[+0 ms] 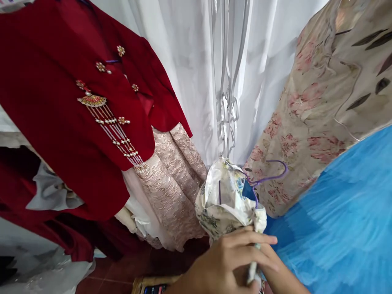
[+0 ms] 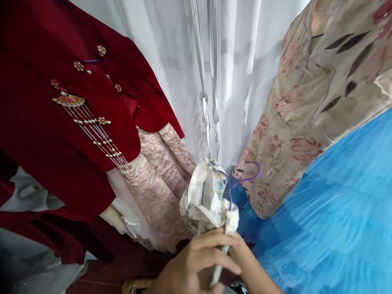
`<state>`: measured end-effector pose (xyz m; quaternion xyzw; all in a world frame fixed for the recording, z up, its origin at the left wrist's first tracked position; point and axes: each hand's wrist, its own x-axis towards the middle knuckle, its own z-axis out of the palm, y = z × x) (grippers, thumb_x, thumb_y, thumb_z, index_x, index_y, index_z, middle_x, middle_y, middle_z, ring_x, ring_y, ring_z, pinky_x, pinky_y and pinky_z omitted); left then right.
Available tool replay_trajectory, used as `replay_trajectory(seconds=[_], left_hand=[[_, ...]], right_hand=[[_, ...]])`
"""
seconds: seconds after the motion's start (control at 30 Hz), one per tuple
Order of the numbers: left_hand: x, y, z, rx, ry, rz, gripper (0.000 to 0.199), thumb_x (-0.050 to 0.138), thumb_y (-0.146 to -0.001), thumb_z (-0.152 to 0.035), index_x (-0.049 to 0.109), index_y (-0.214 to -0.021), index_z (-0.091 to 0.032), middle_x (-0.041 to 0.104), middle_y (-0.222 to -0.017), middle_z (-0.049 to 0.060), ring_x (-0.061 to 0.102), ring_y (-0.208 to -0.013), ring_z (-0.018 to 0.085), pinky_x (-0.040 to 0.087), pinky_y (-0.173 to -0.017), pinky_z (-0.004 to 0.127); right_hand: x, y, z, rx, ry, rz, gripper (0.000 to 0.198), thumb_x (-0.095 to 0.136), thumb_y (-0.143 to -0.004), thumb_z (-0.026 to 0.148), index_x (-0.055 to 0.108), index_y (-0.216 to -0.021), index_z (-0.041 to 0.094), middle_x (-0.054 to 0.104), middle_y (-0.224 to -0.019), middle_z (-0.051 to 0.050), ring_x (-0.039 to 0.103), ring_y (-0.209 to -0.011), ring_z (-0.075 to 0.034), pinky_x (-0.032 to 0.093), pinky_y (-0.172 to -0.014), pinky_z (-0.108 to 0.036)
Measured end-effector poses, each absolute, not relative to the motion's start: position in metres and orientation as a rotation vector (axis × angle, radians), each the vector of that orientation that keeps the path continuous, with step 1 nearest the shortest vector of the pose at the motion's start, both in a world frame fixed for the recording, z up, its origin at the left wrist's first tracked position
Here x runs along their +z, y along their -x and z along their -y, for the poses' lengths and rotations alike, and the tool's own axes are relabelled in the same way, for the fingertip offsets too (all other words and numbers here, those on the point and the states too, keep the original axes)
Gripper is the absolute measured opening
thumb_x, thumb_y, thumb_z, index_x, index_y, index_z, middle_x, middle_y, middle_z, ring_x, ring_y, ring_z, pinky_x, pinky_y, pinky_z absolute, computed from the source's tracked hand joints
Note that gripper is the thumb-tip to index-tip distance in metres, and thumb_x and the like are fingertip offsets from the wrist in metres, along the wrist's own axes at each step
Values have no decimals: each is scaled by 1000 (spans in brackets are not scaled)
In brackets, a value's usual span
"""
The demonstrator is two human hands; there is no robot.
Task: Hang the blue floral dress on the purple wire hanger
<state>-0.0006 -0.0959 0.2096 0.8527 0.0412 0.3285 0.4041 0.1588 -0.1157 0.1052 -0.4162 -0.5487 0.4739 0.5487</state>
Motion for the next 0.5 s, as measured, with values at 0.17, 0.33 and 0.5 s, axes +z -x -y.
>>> replay_trajectory(seconds=[0.17, 0.33, 0.5], left_hand=[[179, -63, 99, 1139, -2407, -32, 33, 66, -88, -34, 73, -113, -14, 52, -151, 15, 57, -132, 26, 39, -120, 39], [194, -102, 72, 1107, -2554, -90, 37, 60, -94, -29, 69, -125, -13, 30, -164, 16, 39, -148, 29, 30, -125, 46], [231, -140, 25, 1104, -2506, -183, 34, 58, -94, -26, 68, -124, -15, 26, -167, 12, 34, -151, 27, 32, -125, 44]], right_hand=[[91, -178, 166, 695, 1247, 1033, 71, 70, -81, 44, 42, -140, 70, 51, -143, 25, 46, -142, -29, 64, -95, -52], [149, -155, 111, 304, 765, 822, 52, 33, -92, 69, 33, -144, 70, 20, -159, 33, -8, -152, -17, 12, -130, -49], [235, -153, 44, 217, 812, 744, 78, -5, -97, 55, 62, -133, 37, 28, -164, 13, -1, -156, -14, 5, -128, -39]])
